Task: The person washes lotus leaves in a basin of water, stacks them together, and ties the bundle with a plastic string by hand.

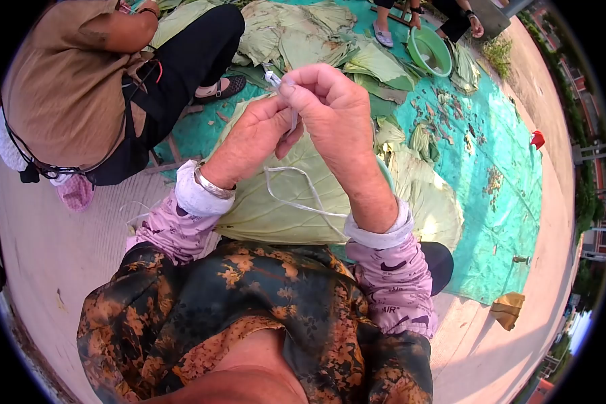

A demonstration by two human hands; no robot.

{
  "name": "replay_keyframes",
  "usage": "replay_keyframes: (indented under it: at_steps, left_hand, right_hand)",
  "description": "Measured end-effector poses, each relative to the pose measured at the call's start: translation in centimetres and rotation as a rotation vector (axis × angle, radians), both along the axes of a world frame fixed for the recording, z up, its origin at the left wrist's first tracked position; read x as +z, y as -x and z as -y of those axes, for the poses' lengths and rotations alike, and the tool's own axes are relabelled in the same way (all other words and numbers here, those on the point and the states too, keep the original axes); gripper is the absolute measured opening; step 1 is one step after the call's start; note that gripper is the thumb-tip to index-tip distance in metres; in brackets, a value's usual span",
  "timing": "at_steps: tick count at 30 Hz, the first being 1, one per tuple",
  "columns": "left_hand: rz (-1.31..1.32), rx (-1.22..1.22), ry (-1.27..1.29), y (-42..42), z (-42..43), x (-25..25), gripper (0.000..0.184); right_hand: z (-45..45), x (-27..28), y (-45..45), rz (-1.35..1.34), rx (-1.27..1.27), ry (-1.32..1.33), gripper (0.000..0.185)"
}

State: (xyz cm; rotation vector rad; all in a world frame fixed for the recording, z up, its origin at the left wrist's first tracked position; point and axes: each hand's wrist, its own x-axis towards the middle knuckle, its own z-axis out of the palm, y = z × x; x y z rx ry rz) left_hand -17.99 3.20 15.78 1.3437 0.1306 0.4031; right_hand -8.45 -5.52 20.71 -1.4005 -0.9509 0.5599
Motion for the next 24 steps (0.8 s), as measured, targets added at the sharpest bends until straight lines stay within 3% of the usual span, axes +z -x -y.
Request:
replay_keyframes:
  at_steps: [4,7,15,20,24]
  left_hand:
    - [0.170,0.328,-0.004,-0.8,-0.4,0.0,0.023]
    - [0.178,0.171,0.097,0.3,-1.0,1.6,0.026]
    - [0.056,0.187,0.057,0.1,-1.6,1.1,0.015]
    - [-0.063,0.186,-0.277,0.8,-2.2,0.9,0.011]
    - [0.015,0.172,-0.305,0.7,-2.5,0.9,0.014]
  right_hand:
    - [0.6,-0.1,-1.2,0.052,-0.056,0.015,0.011]
    - [0.4,-0.4,-0.9,0.089,-0.027,-0.051,0.011]
    - [0.9,-1.7,-1.1,0.531,-0.157,0.014,0.005]
    - [2.6,-0.8,-1.9,0.635,-0.165,0.007,0.006]
    - [3.1,-0.9,-2.2,0.581,-0.121,-0.009,0.006]
